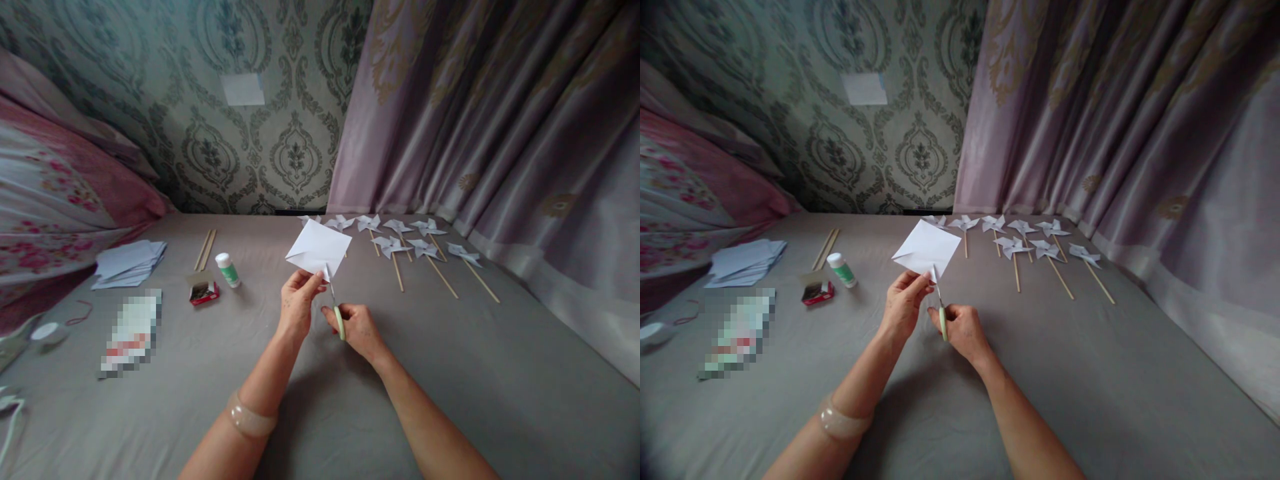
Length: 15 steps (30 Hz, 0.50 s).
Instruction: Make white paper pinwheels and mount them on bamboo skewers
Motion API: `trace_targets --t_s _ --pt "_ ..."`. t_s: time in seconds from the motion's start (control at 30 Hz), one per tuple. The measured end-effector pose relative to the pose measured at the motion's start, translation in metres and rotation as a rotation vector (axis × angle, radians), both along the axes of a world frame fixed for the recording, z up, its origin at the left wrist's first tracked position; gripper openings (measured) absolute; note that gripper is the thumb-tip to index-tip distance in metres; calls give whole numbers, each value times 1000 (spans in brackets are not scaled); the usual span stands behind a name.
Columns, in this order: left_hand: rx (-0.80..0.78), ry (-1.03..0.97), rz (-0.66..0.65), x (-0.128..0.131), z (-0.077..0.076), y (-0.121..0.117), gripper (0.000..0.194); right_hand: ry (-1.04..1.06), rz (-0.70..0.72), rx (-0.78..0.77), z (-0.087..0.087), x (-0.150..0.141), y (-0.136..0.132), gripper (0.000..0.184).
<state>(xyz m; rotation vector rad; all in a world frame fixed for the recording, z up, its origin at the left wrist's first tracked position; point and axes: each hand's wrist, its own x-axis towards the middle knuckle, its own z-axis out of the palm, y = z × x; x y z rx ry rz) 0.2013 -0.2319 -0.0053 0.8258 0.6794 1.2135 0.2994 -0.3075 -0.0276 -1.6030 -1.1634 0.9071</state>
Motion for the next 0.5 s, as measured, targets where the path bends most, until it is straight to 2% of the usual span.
trace_targets --t_s 0.5 --pt "-14 5 -56 2 -1 -8 19 49 -19 39 0 0 1 39"
